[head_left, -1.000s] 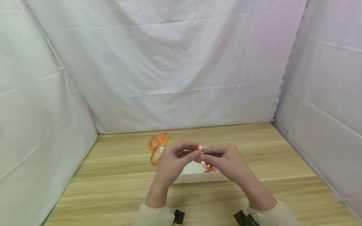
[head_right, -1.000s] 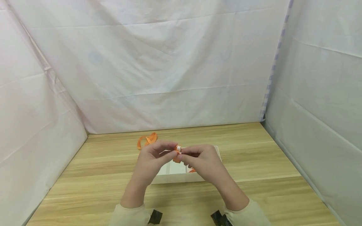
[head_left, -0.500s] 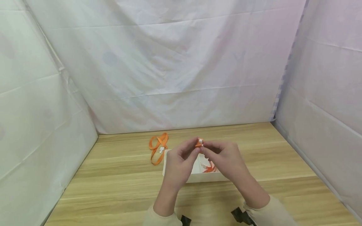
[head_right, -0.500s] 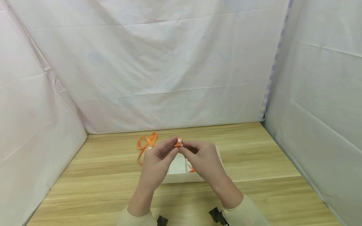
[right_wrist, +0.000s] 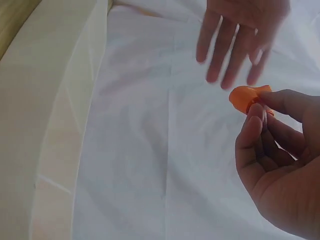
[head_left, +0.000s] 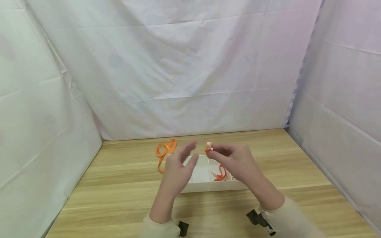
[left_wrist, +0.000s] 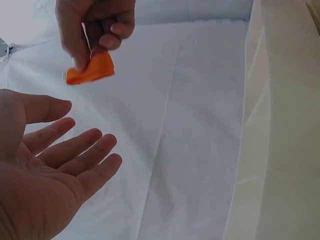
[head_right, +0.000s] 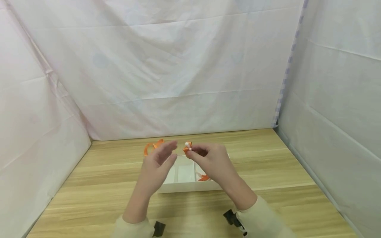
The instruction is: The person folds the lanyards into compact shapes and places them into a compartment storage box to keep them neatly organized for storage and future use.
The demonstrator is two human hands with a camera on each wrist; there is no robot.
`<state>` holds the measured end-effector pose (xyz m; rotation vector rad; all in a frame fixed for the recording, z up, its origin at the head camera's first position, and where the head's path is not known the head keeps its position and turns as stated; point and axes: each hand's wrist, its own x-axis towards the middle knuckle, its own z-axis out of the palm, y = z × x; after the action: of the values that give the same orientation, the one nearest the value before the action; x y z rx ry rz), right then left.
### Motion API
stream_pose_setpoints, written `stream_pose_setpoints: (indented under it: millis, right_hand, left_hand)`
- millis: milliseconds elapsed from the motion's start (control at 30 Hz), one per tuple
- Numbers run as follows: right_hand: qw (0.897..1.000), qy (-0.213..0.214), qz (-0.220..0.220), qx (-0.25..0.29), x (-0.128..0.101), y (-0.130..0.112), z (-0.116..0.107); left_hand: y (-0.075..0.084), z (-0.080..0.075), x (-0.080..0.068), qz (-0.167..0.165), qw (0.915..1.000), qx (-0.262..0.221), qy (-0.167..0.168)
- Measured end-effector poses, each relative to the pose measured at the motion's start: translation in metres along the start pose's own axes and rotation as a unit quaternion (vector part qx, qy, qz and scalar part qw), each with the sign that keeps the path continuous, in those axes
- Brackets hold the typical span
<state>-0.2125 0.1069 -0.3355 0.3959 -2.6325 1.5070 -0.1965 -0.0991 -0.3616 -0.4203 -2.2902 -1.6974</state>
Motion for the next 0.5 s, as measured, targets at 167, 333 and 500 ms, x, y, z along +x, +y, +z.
stream_pose_setpoints:
  millis: [167, 333, 500]
  right_hand:
    - [0.997, -0.033, -0.012, -0.072, 0.015, -0.001, -0.004]
    - [0.989, -0.052, 0.004, -0.14, 0.03, 0.002, 0.003]
    - [0.983, -0.07, 0.007, -0.168, 0.042, 0.006, 0.015]
  left_hand:
    - [-0.023, -0.024, -0.003, -0.027, 0.9913, 0.129, 0.002]
    - [-0.053, -0.032, -0.008, -0.043, 0.963, 0.26, -0.058]
    - [-0.083, -0.03, -0.009, -0.058, 0.9238, 0.364, -0.102]
